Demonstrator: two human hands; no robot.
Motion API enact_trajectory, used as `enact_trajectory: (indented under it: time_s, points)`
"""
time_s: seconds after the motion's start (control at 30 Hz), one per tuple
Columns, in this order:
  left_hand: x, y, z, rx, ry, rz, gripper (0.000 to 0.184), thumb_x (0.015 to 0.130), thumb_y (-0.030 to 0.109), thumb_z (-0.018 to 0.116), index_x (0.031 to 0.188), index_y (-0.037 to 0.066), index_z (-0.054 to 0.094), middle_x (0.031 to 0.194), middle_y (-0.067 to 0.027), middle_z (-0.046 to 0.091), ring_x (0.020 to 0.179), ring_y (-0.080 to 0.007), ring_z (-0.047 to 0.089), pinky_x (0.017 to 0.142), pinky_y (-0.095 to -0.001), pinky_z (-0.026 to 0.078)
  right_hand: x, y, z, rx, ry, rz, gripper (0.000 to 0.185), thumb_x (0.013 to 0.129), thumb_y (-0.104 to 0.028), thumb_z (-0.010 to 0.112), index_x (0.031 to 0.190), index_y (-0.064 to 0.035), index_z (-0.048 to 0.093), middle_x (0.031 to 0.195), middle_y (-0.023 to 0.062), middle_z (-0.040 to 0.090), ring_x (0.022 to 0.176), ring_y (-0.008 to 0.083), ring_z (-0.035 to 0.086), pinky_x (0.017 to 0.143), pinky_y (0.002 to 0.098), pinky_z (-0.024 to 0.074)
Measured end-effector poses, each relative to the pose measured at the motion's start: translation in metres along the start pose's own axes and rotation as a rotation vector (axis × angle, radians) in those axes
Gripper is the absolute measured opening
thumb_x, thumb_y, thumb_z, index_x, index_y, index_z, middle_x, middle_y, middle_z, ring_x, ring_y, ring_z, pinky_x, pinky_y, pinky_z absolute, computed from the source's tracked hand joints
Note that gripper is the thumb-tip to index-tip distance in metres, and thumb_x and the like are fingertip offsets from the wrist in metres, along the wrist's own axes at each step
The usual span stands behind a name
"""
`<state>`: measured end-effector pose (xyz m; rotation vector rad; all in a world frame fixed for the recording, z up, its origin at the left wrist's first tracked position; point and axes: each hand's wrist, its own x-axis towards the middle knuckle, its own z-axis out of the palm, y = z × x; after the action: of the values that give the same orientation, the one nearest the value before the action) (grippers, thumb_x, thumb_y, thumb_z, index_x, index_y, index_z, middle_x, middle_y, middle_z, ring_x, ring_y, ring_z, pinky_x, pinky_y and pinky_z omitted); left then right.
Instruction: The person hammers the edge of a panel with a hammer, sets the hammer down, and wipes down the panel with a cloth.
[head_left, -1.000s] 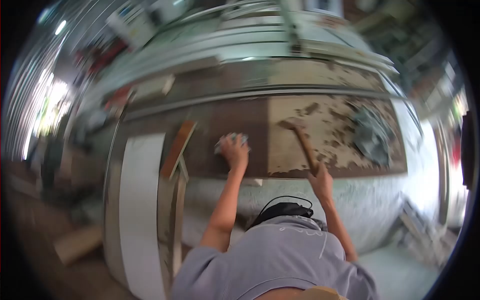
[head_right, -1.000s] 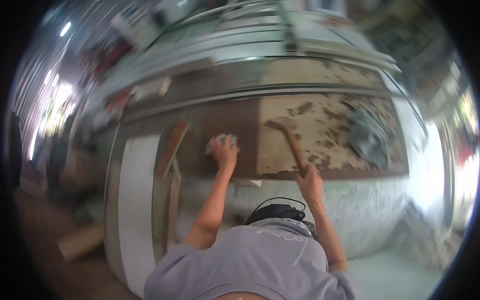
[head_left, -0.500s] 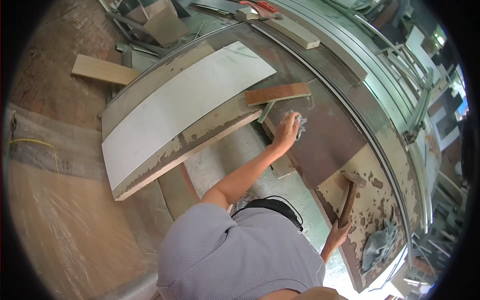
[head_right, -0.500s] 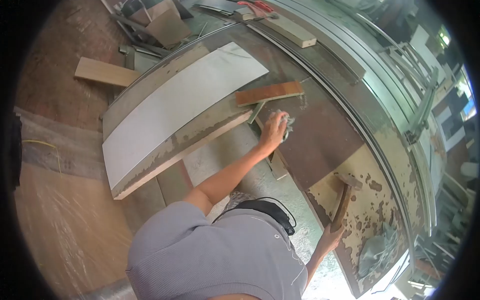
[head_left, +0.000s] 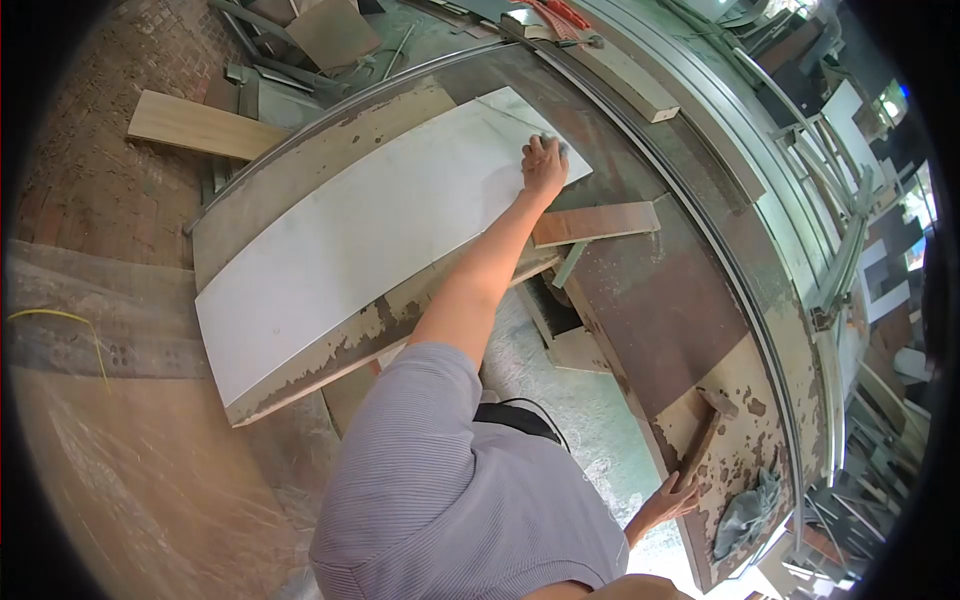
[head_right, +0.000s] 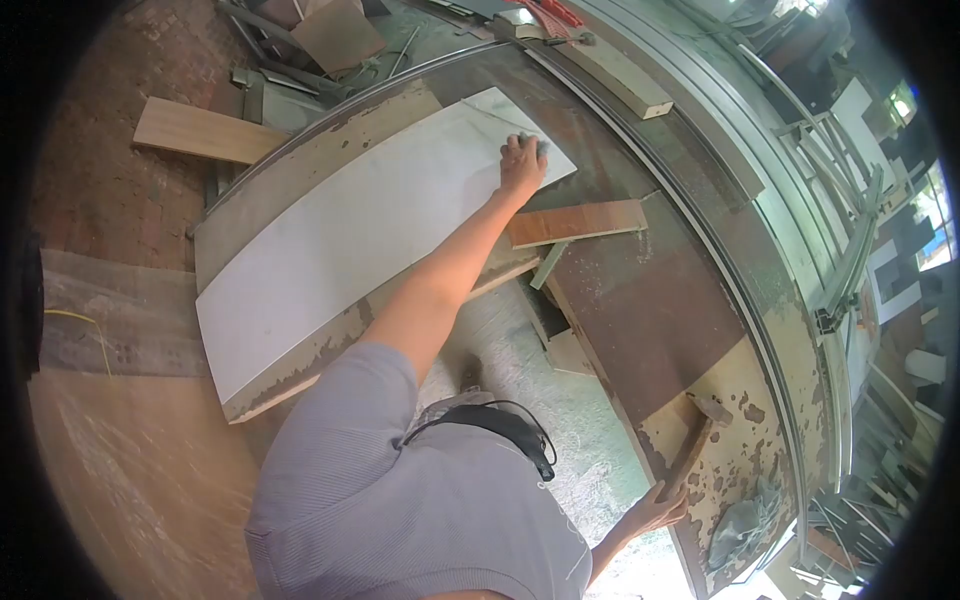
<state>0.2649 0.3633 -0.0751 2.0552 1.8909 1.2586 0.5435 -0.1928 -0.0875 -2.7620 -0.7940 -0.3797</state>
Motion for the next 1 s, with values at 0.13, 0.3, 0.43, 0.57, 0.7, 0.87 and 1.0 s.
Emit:
enact_trajectory:
  time_s: [0.13, 0.3, 0.43, 0.57, 0.7, 0.87, 1.0]
  points:
    - [-0.02, -0.044, 0.019, 0.196, -0.151, 0.032, 0.026, 0.079, 0.018, 0.06, 0.103, 0.009, 0.059, 0.105, -0.0137, 0.051, 0.104, -0.0321, 0.046, 0.084, -0.0461, 0.041, -0.022, -0.063, -0.023, 0.167, 0.039, -0.06, 0.035, 0.086, -0.02, 0.059, 0.119, -0.0083, 0.055, 0.114, 0.0152, 0.049, 0.111, 0.0297, 0.046, 0.093, 0.0456, 0.0406]
    - [-0.074, -0.122, -0.075, 0.238, 0.099, 0.103, 0.025, 0.071, 0.011, 0.064, 0.096, 0.01, 0.062, 0.101, -0.0146, 0.053, 0.096, -0.0326, 0.049, 0.078, -0.0461, 0.042, -0.029, -0.15, -0.012, 0.478, -0.143, -0.21, 0.028, 0.089, -0.016, 0.055, 0.116, -0.0093, 0.057, 0.116, 0.0142, 0.049, 0.11, 0.0299, 0.05, 0.088, 0.0442, 0.0442]
    - [-0.161, -0.25, -0.236, 0.567, 0.195, -0.194, 0.016, 0.077, 0.014, 0.062, 0.091, 0.008, 0.058, 0.086, -0.0122, 0.056, 0.09, -0.0312, 0.051, 0.078, -0.0478, 0.04, -0.025, -0.227, -0.001, 0.693, -0.314, -0.423, 0.026, 0.087, -0.009, 0.053, 0.112, -0.0065, 0.058, 0.115, 0.0129, 0.05, 0.11, 0.0284, 0.05, 0.09, 0.0417, 0.0424]
    - [-0.318, -0.394, -0.426, 1.216, 0.229, -0.839, 0.034, 0.085, 0.029, 0.055, 0.115, 0.013, 0.053, 0.114, -0.0099, 0.055, 0.11, -0.0295, 0.049, 0.086, -0.0505, 0.039, -0.024, -0.286, 0.005, 0.777, -0.378, -0.679, 0.023, 0.089, -0.012, 0.054, 0.11, -0.0032, 0.058, 0.114, 0.0118, 0.051, 0.106, 0.0235, 0.053, 0.086, 0.035, 0.0462]
    - [-0.377, -0.365, -0.555, 1.271, 0.467, -1.068, 0.026, 0.081, 0.021, 0.058, 0.106, 0.012, 0.06, 0.101, -0.0109, 0.059, 0.094, -0.0305, 0.056, 0.078, -0.0425, 0.047, -0.035, -0.33, 0.002, 0.934, -0.512, -0.712, 0.019, 0.089, -0.009, 0.054, 0.107, -0.0033, 0.059, 0.11, 0.0111, 0.053, 0.102, 0.0213, 0.055, 0.086, 0.0326, 0.0482]
    - [-0.226, -0.329, -0.483, 0.544, 0.744, -0.601, 0.032, 0.076, 0.007, 0.064, 0.108, 0.007, 0.06, 0.105, -0.0163, 0.058, 0.096, -0.0309, 0.055, 0.084, -0.0414, 0.045, -0.061, -0.35, -0.004, 1.003, -0.569, -0.717, 0.016, 0.088, -0.005, 0.054, 0.103, -0.0034, 0.06, 0.107, 0.0099, 0.054, 0.097, 0.0214, 0.056, 0.082, 0.0331, 0.0503]
    - [-0.046, -0.249, -0.296, 0.031, 0.543, -0.322, 0.031, 0.075, 0.003, 0.063, 0.106, 0.005, 0.059, 0.109, -0.0149, 0.056, 0.107, -0.0321, 0.048, 0.092, -0.0405, 0.039, -0.067, -0.34, -0.007, 0.974, -0.532, -0.66, 0.016, 0.088, -0.004, 0.054, 0.103, -0.0028, 0.061, 0.107, 0.01, 0.054, 0.097, 0.0212, 0.056, 0.081, 0.0323, 0.0499]
